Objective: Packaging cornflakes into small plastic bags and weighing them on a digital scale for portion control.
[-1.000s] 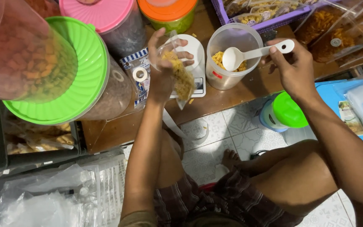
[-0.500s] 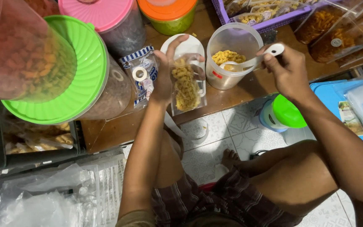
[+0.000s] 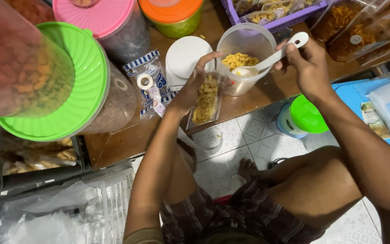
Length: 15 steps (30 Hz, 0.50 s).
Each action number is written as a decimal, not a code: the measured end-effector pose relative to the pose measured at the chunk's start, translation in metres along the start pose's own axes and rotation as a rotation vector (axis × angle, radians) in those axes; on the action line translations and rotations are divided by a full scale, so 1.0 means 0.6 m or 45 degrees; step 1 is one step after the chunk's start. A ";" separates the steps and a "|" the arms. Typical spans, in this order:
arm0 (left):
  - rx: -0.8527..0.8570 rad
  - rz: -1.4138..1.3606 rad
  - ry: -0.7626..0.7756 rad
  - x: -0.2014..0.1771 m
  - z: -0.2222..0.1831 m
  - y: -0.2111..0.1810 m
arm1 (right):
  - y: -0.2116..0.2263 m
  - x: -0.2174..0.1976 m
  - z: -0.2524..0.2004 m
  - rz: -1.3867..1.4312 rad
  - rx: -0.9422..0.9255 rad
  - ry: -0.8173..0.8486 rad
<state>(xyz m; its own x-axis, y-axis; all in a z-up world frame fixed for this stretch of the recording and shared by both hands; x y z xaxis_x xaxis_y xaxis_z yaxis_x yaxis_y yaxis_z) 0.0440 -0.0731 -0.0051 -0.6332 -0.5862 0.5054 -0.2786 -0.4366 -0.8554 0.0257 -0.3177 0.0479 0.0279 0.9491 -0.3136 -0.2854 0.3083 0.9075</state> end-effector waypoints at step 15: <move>0.052 0.255 0.084 0.017 0.003 -0.004 | -0.092 -0.077 0.009 0.562 0.270 -0.503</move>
<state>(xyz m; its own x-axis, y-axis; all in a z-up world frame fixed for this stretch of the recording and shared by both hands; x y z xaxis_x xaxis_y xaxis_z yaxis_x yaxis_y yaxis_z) 0.0394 -0.0794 0.0026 -0.7195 -0.6185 0.3159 -0.1139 -0.3436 -0.9322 0.0452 -0.3782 0.0138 0.3142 0.9295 0.1933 -0.1561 -0.1503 0.9762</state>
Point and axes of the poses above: each hand's wrist, its own z-axis towards the middle knuckle, its own x-axis out of the palm, y = z × x, the point moved 7 cm from there along z, towards the middle knuckle, and after that the axes turned 4 degrees about -z, right-handed, at the moved point
